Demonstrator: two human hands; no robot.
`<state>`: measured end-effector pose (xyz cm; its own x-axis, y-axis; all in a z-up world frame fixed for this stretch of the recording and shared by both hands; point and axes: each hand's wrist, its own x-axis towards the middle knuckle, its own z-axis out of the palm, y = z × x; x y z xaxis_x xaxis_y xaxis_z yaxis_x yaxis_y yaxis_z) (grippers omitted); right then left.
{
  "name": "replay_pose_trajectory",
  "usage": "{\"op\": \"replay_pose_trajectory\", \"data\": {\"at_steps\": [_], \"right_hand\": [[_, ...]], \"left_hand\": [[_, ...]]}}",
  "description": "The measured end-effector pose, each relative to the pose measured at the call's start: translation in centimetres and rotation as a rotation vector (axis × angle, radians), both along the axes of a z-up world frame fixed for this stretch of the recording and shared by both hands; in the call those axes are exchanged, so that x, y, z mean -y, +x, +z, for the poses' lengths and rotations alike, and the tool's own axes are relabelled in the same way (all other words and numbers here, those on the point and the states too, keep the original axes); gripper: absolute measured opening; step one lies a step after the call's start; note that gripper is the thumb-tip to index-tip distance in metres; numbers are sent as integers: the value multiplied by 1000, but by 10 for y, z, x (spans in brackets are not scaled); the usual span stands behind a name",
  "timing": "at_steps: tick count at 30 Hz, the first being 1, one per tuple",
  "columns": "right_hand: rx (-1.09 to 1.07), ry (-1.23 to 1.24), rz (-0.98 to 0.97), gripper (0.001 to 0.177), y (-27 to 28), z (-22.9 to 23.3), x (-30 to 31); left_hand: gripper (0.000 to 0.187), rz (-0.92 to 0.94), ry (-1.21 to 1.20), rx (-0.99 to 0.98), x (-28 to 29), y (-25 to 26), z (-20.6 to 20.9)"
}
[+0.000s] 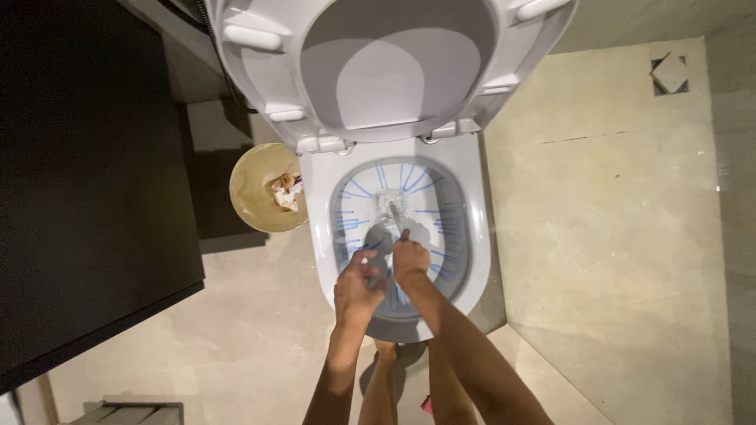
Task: The person cleans the inside of a toilet bowl using a toilet brush, scrubbing the sides and the bottom while blue cleaning liquid is visible in the water.
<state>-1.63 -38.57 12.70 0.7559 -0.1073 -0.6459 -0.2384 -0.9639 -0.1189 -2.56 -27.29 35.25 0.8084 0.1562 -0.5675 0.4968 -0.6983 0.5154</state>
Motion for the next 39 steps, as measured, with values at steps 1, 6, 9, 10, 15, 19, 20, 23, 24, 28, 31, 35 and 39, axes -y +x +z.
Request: {"op": "replay_pose_trajectory", "data": {"at_steps": [1, 6, 9, 10, 15, 19, 20, 23, 24, 28, 31, 35, 39], "right_hand": [[40, 54, -16, 63, -1, -5, 6], [-219, 398, -401, 65, 9, -5, 51], [-45, 360, -189, 58, -23, 6, 75], [17, 384, -185, 55, -38, 11, 80], [320, 650, -209, 44, -132, 47, 103], [6, 533, -201, 59, -190, 87, 97], [74, 508, -93, 61, -198, 93, 89], [271, 658, -158, 57, -171, 98, 42], [269, 663, -194, 53, -152, 101, 35], [94, 674, -451, 38, -59, 119, -4], [-6, 689, -502, 37, -84, 160, 8], [-130, 560, -182, 60, -167, 227, 60], [-241, 409, 20, 62, -176, 244, 88]], "left_hand": [[59, -68, 40, 55, -3, 2, 0], [49, 38, 212, 121, -27, -10, -13], [42, 144, 218, 165, -48, -22, -34], [41, 185, 206, 131, -55, -27, -37], [39, 233, 203, 74, -72, -56, -49], [36, 225, 221, 106, -79, -74, -57], [35, 229, 213, 126, -80, -75, -61], [32, 279, 238, 72, -81, -70, -69], [38, 314, 207, 35, -75, -68, -71], [49, 367, 200, 91, -79, -44, -63], [40, 398, 262, 6, -72, -38, -52], [37, 325, 381, -30, -82, -17, -57], [29, 432, 310, -137, -85, -13, -53]]}}
